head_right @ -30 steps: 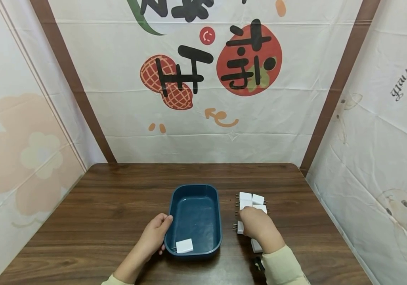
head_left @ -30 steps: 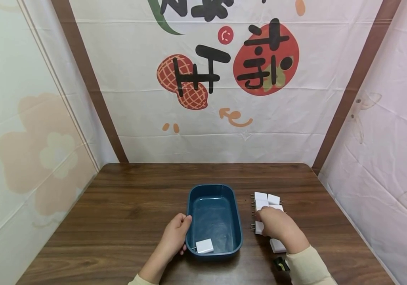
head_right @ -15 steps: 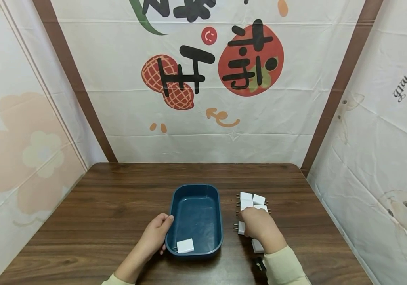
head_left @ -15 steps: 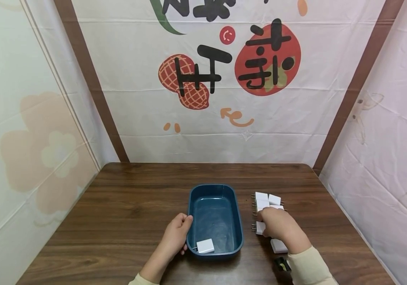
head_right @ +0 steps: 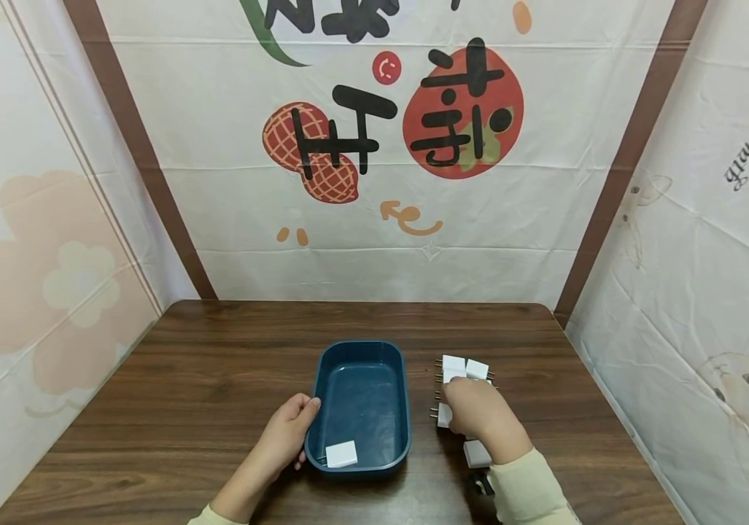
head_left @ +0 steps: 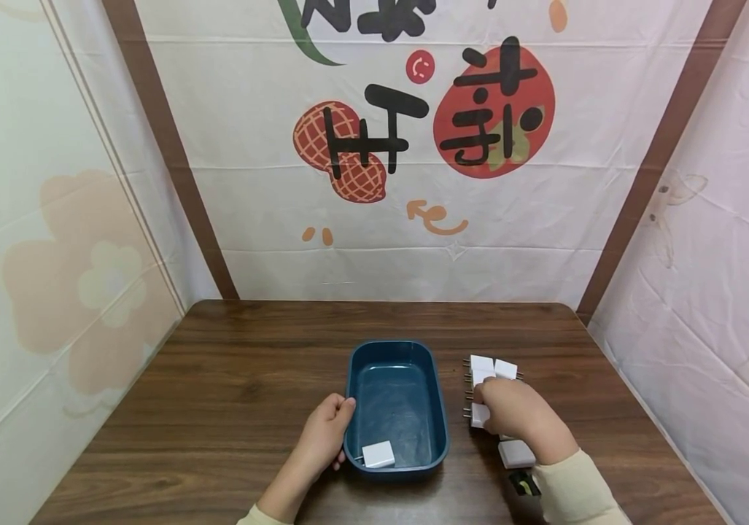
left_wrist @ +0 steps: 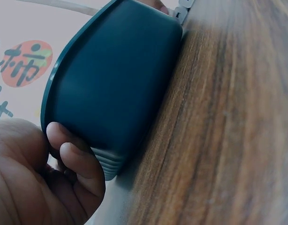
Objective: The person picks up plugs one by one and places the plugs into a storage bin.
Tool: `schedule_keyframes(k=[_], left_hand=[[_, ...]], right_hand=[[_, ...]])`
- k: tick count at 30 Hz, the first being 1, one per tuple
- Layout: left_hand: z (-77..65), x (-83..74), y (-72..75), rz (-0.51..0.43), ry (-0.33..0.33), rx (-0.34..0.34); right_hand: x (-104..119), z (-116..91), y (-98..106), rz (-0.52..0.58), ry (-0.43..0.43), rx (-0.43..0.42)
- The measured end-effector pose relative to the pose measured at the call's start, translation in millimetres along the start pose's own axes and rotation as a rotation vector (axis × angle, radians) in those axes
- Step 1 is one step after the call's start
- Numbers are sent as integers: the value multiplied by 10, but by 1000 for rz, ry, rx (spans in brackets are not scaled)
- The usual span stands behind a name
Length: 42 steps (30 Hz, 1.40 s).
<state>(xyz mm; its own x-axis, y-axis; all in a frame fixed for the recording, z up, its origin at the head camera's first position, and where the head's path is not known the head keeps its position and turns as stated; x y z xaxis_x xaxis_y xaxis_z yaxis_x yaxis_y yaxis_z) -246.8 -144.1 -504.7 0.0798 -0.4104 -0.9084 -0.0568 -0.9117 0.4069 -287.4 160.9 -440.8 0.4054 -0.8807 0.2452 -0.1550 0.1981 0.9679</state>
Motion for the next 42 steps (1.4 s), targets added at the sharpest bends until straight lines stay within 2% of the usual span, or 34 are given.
schedule_keyframes(k=[12,19,25,34,42], left_hand=[[2,5,15,6,-1,-5],[-5,9,19,2,-3,-3],[-11,5,19,5,2,4],[-16,12,12,7,-1,-2],[-13,10,3,6,-6,-5]], right_hand=[[116,61,174,20,57,-7],[217,79,294,-1,141,-57],[334,95,323,29,211,-70],[528,139,403,67,225,-43],[662,163,466,102,283,-58]])
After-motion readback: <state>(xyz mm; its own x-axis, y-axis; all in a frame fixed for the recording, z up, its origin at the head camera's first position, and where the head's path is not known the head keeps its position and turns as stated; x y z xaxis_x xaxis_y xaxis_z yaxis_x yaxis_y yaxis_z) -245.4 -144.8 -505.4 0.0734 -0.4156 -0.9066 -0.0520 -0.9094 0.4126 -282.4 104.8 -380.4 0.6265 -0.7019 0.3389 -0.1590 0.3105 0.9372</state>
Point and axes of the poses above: each hand's wrist, its own z-axis towards the middle knuckle, its own y-axis out of the back of the hand, x = y × z, the point moved 5 cm from there along z, towards the middle knuckle, and after that the axes turned 7 degrees about z, right-handed, at the moved point
